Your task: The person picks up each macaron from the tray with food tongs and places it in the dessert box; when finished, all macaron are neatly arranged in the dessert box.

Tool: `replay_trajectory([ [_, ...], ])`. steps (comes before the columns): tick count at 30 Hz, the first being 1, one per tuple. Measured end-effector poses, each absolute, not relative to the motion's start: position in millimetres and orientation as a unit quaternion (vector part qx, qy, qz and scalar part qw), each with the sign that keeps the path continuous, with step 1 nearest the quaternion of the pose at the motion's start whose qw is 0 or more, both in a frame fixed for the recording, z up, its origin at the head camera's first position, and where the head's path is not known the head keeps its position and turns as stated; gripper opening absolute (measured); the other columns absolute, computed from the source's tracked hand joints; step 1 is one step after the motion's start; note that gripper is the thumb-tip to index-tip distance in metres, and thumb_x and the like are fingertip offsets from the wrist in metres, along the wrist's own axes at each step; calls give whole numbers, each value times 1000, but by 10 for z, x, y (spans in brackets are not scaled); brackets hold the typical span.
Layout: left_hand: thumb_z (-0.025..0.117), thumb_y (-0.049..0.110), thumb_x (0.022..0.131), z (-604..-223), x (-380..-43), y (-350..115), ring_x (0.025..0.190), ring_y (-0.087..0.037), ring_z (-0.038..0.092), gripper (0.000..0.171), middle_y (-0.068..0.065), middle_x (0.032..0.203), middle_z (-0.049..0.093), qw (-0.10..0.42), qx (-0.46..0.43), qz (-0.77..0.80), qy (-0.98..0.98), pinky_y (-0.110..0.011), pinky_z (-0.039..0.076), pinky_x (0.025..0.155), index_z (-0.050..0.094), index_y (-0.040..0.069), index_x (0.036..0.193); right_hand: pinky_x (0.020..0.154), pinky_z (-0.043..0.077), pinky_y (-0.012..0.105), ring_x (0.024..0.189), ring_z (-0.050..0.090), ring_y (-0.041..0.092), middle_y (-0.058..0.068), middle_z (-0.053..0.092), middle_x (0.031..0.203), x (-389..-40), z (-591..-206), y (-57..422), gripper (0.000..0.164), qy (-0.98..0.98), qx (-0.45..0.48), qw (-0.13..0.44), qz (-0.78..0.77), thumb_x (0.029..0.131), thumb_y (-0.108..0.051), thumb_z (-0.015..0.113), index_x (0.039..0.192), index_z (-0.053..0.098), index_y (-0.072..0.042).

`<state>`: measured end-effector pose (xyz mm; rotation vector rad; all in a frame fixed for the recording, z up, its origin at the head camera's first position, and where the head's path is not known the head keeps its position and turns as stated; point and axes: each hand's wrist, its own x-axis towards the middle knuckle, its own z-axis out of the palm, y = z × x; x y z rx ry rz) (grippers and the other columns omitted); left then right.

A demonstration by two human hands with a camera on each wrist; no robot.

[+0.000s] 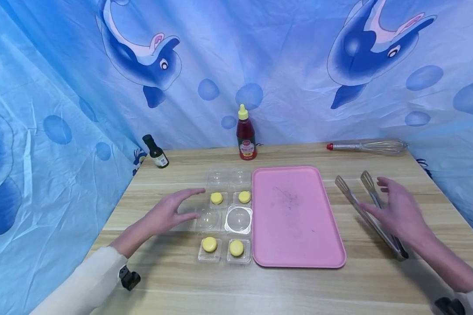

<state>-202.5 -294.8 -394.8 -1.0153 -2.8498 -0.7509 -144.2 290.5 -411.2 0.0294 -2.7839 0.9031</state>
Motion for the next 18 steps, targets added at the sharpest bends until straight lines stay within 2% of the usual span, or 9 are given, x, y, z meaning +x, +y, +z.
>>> replay_trajectory([
  [7,85,22,93,-3838,-2256,-2880,147,-37,47,80,-11,162,50,3,-315,-244,-917,-59,41,119,45,8,161,105,40,78,137,44,61,39,44,153,-1601,-3908,2525,86,-928,91,114,344,94,-25,84,159,37,6],
  [10,85,22,94,-3787,-2380,-2823,149,-37,44,83,-11,164,46,-5,-307,-240,-921,-58,38,122,41,8,163,105,44,74,135,49,56,36,46,155,-1703,-3849,2318,86,-923,133,111,344,94,-25,85,161,38,2],
  [11,85,22,94,-3773,-2424,-2801,150,-37,44,84,-12,165,45,-8,-305,-238,-922,-57,37,122,39,8,164,102,48,71,126,56,55,34,48,154,-1741,-3834,2243,86,-921,144,104,346,94,-25,85,161,38,1],
  [15,84,27,95,-3729,-2599,-2694,151,-38,41,88,-13,168,40,-24,-288,-221,-931,-58,35,123,35,9,166,107,49,66,129,57,52,30,49,156,-1940,-3803,1932,84,-910,191,82,358,94,-22,85,161,39,1],
  [17,83,31,95,-3718,-2676,-2632,152,-38,40,90,-14,169,38,-37,-278,-213,-936,-59,34,124,33,10,167,113,44,65,134,54,52,28,49,157,-2054,-3805,1781,83,-905,212,68,361,95,-22,84,161,40,1],
  [18,83,32,96,-3715,-2712,-2602,152,-38,39,90,-14,169,37,-44,-274,-209,-938,-59,34,124,32,11,167,118,38,65,144,45,51,28,46,159,-2115,-3809,1708,82,-903,224,63,361,95,-22,83,161,40,2],
])
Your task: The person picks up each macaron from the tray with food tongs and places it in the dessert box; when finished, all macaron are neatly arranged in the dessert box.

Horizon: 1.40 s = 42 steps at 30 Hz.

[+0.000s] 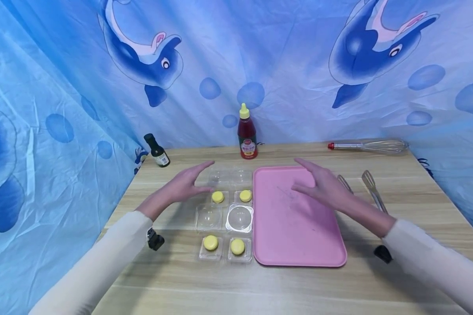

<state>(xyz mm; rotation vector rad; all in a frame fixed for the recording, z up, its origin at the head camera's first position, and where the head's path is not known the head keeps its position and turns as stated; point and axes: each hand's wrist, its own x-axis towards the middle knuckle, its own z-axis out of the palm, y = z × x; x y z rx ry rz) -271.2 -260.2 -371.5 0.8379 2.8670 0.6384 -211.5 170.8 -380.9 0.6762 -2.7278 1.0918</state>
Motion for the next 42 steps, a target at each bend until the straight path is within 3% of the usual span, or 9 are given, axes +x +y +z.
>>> replay_trajectory([
  [9,82,35,96,-3760,-3024,-2323,149,-41,43,90,-18,166,41,68,290,168,940,-56,33,125,32,10,167,123,36,57,148,44,43,25,46,161,-2578,-3915,1201,78,-892,276,5,359,98,-19,79,162,39,1],
  [17,79,34,98,-3812,-3187,-2110,147,-41,45,86,-21,163,44,88,304,118,941,-53,35,125,34,3,165,126,33,52,148,44,41,23,44,162,-2854,-4089,912,75,-892,274,-46,357,101,-18,74,162,36,2],
  [26,76,32,99,-3845,-3200,-1989,152,-39,39,86,-17,169,36,114,293,101,944,-52,29,127,29,8,168,123,38,52,143,50,42,25,53,154,-2991,-4207,765,68,-890,252,-44,377,103,-11,71,161,38,4],
  [42,75,34,99,-3815,-3199,-1870,152,-39,39,86,-16,167,39,137,270,69,951,-53,30,127,29,6,167,120,43,47,136,59,36,23,59,149,-3079,-4262,618,76,-877,214,-87,422,97,-12,78,162,38,-1],
])
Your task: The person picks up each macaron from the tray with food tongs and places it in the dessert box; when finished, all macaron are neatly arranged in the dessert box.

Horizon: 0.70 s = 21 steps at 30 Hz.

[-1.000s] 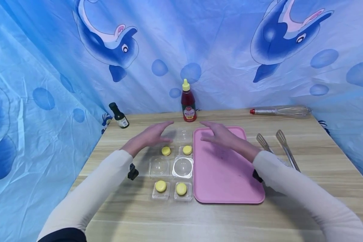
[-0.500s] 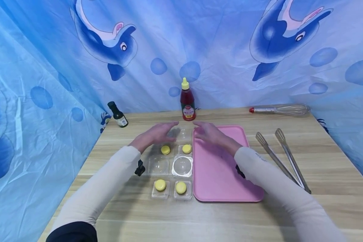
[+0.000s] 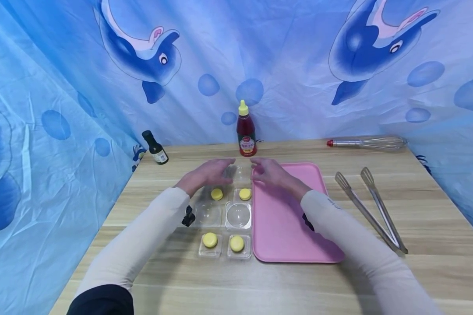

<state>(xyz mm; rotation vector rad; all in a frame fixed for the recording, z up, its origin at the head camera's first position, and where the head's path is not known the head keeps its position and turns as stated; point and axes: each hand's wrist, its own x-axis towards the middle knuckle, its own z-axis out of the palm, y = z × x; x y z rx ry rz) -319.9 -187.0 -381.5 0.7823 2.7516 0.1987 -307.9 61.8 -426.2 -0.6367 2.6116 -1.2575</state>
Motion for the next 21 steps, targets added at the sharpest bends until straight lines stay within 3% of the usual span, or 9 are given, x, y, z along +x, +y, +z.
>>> replay_trajectory([
  [12,76,35,99,-3850,-3204,-1796,153,-38,38,88,-17,167,38,138,239,73,958,-54,29,127,28,6,167,121,42,48,139,55,37,23,56,152,-3097,-4248,593,73,877,-211,98,-421,99,-13,76,161,40,-2],
  [21,82,38,94,-3838,-3224,-1810,144,-38,49,86,-15,160,49,58,251,100,961,-57,41,120,40,6,162,117,47,46,137,58,36,18,50,159,-3070,-4206,626,66,823,-180,104,-529,101,-7,72,160,43,-1],
])
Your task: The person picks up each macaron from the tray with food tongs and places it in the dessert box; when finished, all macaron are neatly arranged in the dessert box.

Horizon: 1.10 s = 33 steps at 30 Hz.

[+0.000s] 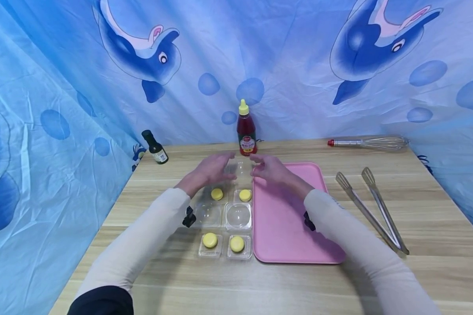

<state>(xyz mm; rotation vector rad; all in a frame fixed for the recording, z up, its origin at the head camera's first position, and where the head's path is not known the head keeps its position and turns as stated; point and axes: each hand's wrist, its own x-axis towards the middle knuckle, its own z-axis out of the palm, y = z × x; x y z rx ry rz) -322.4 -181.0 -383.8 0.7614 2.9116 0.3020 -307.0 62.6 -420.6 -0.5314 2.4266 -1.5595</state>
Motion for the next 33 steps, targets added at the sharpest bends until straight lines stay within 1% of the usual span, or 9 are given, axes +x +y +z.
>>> replay_trajectory([
  [4,83,42,93,-3809,-3189,-1830,143,-38,51,87,-17,161,48,23,273,97,957,-56,43,118,42,6,161,110,53,47,129,63,37,21,60,148,-3056,-4154,642,60,804,-159,102,-564,103,-9,69,157,46,3],
  [8,85,43,91,-3784,-3133,-1841,136,-37,56,89,-17,159,49,-11,293,98,951,-55,49,114,43,6,160,99,60,46,111,71,38,24,69,131,-3024,-4099,634,48,783,-121,95,-602,103,-5,69,147,55,8],
  [13,88,42,88,-3767,-3051,-1862,131,-36,59,91,-16,157,50,-53,321,99,940,-52,53,110,44,6,160,91,64,40,91,74,27,24,74,116,-2962,-4042,604,35,760,-71,87,-640,99,0,72,132,65,11],
  [19,90,34,88,-3763,-2970,-1902,123,-32,63,92,-14,150,54,-73,354,139,922,-53,56,102,43,5,160,85,66,40,75,73,17,24,75,104,-2875,-3992,579,24,717,-38,88,-690,97,7,72,119,67,14],
  [22,87,27,91,-3760,-2934,-1930,121,-30,66,86,-12,145,59,-72,365,172,912,-53,56,103,42,7,161,84,66,43,73,73,18,21,74,97,-2838,-3979,576,17,713,-37,76,-696,96,9,72,111,67,12],
  [24,82,24,96,-3754,-2909,-1945,118,-29,69,76,-11,142,64,-70,369,198,905,-49,58,102,44,8,160,83,66,42,75,72,20,16,73,93,-2810,-3975,579,12,720,-48,64,-689,95,9,72,106,67,10],
  [27,70,21,105,-3746,-2871,-1953,106,-27,75,52,-9,132,73,-60,360,245,898,-40,63,92,55,8,153,82,67,43,76,72,21,15,71,91,-2767,-3985,583,8,729,-73,41,-679,93,11,71,99,67,8],
  [29,59,22,111,-3745,-2846,-1949,100,-29,78,38,-10,127,76,-37,351,289,890,-39,64,87,63,5,145,80,67,40,78,71,21,17,71,91,-2737,-3990,587,8,739,-99,22,-666,92,12,72,95,66,7],
  [33,42,29,117,-3761,-2812,-1952,100,-37,77,42,-13,123,77,36,322,373,869,-48,65,86,68,3,139,74,64,28,80,68,20,17,73,89,-2698,-4004,593,13,772,-161,-33,-614,87,12,73,84,66,1],
])
